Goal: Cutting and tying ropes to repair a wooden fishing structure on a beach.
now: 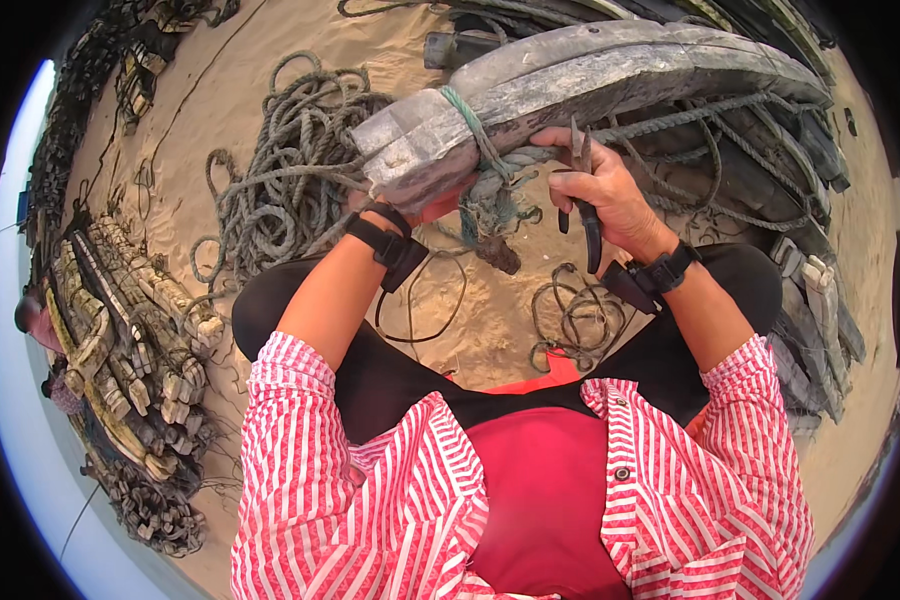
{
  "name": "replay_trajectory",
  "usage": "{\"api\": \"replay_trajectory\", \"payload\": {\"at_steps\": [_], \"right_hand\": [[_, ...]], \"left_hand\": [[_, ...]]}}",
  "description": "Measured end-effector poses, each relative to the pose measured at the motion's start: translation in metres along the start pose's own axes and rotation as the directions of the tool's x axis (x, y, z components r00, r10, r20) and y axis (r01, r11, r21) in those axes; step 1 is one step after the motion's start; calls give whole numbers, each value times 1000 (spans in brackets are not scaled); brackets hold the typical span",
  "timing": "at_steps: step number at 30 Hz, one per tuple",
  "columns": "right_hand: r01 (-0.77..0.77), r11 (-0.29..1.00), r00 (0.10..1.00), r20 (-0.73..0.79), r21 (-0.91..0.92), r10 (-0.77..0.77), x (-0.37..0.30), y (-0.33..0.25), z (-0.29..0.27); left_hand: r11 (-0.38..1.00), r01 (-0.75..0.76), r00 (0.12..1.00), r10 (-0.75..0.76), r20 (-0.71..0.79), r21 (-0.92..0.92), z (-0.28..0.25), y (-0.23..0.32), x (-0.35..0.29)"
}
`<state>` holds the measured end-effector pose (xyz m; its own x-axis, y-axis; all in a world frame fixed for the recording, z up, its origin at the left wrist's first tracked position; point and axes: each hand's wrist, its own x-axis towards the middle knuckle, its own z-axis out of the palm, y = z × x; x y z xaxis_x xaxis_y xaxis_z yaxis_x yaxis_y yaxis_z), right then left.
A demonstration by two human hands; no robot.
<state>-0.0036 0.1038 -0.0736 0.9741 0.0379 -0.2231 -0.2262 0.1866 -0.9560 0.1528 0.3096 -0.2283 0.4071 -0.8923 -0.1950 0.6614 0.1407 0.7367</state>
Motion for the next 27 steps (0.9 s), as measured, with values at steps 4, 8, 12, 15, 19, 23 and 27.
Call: {"api": "replay_trajectory", "payload": {"at_steps": [4, 8, 12, 15, 19, 23, 27], "right_hand": [[37, 972, 999, -46, 234, -27, -1, -2, -8], [12, 919, 993, -111, 395, 34, 2, -2, -10], [3, 885, 987, -144, 465, 72, -4, -2, -7], [7, 912, 990, -132, 411, 51, -7, -1, -8], [-60, 930, 985, -131, 364, 115, -2, 4, -7], [-119, 939, 957, -214, 323, 195, 5, 13, -7], [-327, 937, 926, -154, 125, 344, 12, 6, -4]], "left_hand": [[981, 98, 982, -68, 176, -167, 67, 25, -9], [932, 230, 925, -119, 361, -281, 102, 40, -10], [962, 178, 960, -124, 252, -207, 90, 23, -8], [993, 96, 987, -87, 132, -64, 51, 37, -3], [848, -96, 909, 289, -302, 522, -25, 78, -4], [866, -323, 492, 498, -714, 381, -6, 171, -48], [428, -221, 353, 873, -337, 877, 48, 224, -95]]}}
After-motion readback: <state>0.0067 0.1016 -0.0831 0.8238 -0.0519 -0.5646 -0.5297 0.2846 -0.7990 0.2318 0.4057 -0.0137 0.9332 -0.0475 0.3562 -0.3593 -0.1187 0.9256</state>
